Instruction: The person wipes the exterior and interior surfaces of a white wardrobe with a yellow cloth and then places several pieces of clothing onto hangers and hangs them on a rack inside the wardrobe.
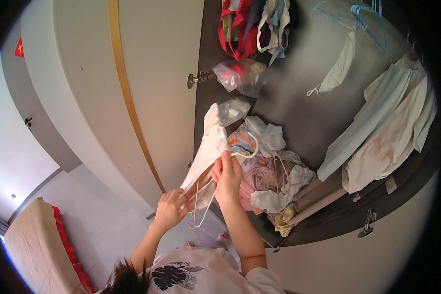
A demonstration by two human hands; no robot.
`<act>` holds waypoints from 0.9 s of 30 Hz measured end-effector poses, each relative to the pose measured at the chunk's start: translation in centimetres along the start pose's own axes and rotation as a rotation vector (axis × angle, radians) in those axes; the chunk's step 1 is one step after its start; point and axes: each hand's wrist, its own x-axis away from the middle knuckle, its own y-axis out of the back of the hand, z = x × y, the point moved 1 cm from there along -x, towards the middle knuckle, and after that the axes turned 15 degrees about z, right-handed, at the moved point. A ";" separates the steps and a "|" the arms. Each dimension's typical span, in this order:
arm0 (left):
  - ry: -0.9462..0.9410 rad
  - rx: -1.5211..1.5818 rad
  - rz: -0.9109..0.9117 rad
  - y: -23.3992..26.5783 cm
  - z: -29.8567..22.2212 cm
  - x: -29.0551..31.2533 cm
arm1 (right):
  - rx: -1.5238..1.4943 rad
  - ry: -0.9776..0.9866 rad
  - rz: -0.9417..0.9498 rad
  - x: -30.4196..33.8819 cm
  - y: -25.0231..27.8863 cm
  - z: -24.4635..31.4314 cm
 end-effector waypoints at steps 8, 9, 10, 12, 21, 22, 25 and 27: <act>-0.244 -0.191 0.236 0.1 -3.0 1.6 | 0.176 0.119 -0.207 -2.2 1.7 -1.8; -0.302 -0.101 0.252 0.4 -3.5 1.3 | 0.291 0.204 -0.227 -2.4 2.4 -2.5; -0.348 -0.012 0.266 0.7 -3.8 1.1 | 0.403 0.281 -0.238 -2.4 2.5 -2.9; -0.295 0.099 0.219 1.8 -4.0 1.0 | 0.531 0.222 -0.226 -1.9 3.2 -2.5; 0.235 0.113 -0.470 6.6 1.2 -0.3 | 0.911 -0.156 0.642 -0.3 3.0 4.5; 0.298 0.051 -0.522 7.7 1.0 -0.5 | 0.906 -0.143 0.684 -0.4 3.2 5.1; 0.298 0.078 -0.443 8.6 2.9 0.5 | 0.957 -0.167 0.723 -0.6 2.9 6.1; 0.208 0.178 -0.362 7.9 3.1 0.9 | 0.981 -0.199 0.756 -0.8 2.3 6.5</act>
